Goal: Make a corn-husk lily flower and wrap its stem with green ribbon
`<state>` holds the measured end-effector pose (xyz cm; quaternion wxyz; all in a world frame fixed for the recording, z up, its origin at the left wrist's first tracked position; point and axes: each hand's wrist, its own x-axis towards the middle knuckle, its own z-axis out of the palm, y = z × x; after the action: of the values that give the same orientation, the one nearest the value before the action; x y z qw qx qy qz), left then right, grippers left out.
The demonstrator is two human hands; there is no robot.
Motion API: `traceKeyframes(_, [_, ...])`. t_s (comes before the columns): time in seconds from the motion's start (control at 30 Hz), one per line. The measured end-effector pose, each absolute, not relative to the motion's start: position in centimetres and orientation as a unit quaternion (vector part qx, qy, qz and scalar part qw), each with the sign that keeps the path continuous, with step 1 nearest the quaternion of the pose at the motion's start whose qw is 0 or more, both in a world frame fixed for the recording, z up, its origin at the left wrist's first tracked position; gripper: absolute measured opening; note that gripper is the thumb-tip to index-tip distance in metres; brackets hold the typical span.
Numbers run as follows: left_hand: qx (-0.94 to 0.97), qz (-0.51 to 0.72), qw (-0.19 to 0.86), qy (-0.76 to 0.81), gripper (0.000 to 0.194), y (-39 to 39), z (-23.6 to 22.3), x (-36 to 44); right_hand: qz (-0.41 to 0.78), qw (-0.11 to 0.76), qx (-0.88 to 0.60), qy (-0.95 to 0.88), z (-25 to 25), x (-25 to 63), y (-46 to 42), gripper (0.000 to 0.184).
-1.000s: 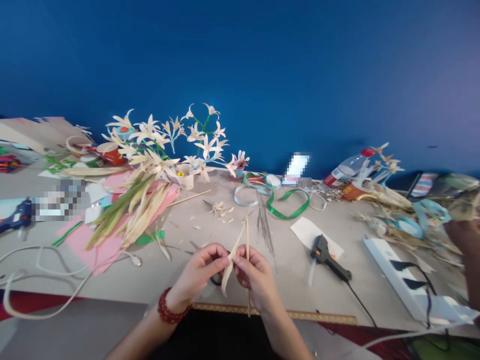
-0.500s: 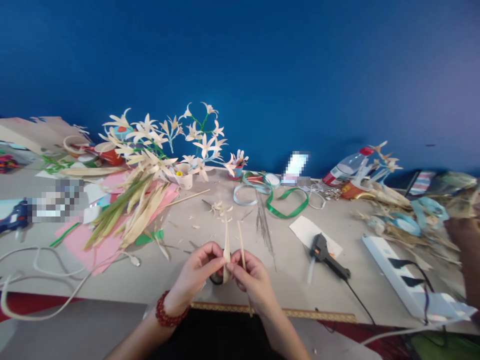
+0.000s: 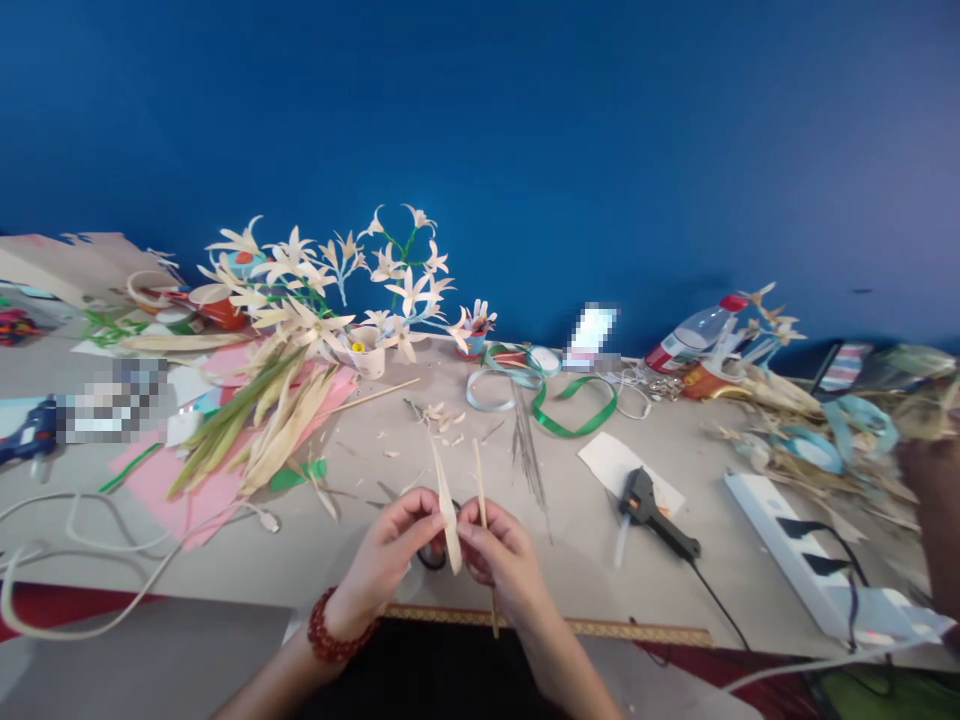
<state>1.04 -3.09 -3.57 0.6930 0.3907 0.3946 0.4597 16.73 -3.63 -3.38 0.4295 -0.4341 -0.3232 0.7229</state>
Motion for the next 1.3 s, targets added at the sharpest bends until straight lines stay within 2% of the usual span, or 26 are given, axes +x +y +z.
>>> traceKeyframes(0.27, [0.405,0.508,0.636,0.417,0.017,-3.0,-3.6,0.7,0.7,0.405,-0.428,-0.403,-3.6,16.7,-3.6,0.038])
traceKeyframes(0.5, [0.451,0.456,0.649,0.409,0.016,-3.6,-3.5,0.3,0.651,0.396,-0.443,-0.473,-3.8,16.8,-3.3,0.037])
traceKeyframes(0.63, [0.445,0.472,0.622,0.439,0.016,-3.3,-3.8,-0.4,0.481,0.35,-0.512,-0.619,-4.2,18.6,-2.9,0.034])
traceKeyframes(0.8, [0.397,0.507,0.614,0.456,0.018,-2.6,-4.5,-1.3,0.208,0.187,-0.595,-0.754,-5.3,21.9,-2.1,0.027])
traceKeyframes(0.9, [0.378,0.512,0.621,0.458,0.019,-2.2,-4.6,-1.4,0.105,0.199,-0.596,-0.771,-5.5,22.5,-1.9,0.018])
traceKeyframes(1.0, [0.379,0.518,0.614,0.459,0.019,-1.9,-4.5,-1.5,0.105,0.218,-0.563,-0.791,-5.3,20.9,-2.1,0.016])
traceKeyframes(1.07, [0.378,0.527,0.604,0.463,0.018,-1.7,-4.4,-1.6,0.146,0.187,-0.522,-0.819,-5.4,19.1,-2.4,0.018])
traceKeyframes(1.17, [0.385,0.535,0.591,0.465,0.017,-1.5,-4.1,-1.9,0.143,0.128,-0.515,-0.836,-5.7,16.7,-2.5,0.032])
traceKeyframes(1.3, [0.4,0.538,0.576,0.468,0.016,-1.5,-4.0,-2.6,0.136,0.061,-0.529,-0.836,-5.5,15.6,-2.0,0.018])
